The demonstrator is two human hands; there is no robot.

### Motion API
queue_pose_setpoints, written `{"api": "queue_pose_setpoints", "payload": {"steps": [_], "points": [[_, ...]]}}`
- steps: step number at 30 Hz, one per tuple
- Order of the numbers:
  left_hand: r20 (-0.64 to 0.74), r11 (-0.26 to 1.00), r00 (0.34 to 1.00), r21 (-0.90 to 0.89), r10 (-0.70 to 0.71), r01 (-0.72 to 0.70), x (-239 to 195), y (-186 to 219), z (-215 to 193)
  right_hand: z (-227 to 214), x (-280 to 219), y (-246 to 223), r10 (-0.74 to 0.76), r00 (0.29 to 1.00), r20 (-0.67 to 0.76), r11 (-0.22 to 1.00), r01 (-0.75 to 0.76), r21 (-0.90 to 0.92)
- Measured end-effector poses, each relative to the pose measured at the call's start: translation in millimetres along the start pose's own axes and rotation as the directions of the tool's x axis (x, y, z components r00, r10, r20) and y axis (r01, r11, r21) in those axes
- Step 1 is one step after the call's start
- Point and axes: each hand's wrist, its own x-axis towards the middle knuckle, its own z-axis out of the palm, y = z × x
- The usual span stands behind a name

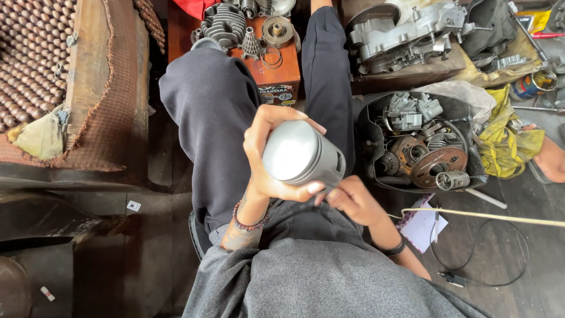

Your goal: Cleaning a motorcycle piston using a toothbrush

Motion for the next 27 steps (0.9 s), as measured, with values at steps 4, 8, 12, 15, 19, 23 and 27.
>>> {"api": "queue_pose_setpoints", "payload": {"steps": [4,8,12,15,19,23,27], "points": [[-0.01,1.0,1.0,0.019,0.012,-0.012,2,-4,10,-38,-1,22,-0.017,0.996,-0.086,0.966,-0.006,-0.26],[0.001,0.998,0.999,0.049,0.035,-0.035,3,-1,5,-14,-2,18,-0.03,0.998,-0.056,0.987,0.021,-0.157],[-0.009,0.999,0.999,0.004,0.053,-0.053,3,1,3,-8,2,0,-0.058,0.997,0.041,0.993,0.062,-0.099],[-0.003,0.994,0.998,-0.088,0.067,-0.067,4,-4,-7,-44,2,-9,-0.016,0.999,0.052,0.962,0.029,-0.27],[-0.008,0.994,0.997,-0.084,0.072,-0.072,7,-3,-10,-70,-18,32,-0.072,0.981,-0.181,0.98,0.036,-0.194],[0.064,0.998,0.997,-0.041,0.046,-0.044,6,-1,-1,-51,-23,53,-0.073,0.949,-0.305,0.997,0.078,0.003],[0.084,0.998,0.995,-0.048,0.047,-0.043,6,2,0,-11,-12,40,-0.027,0.978,-0.207,0.989,0.056,0.137]]}}
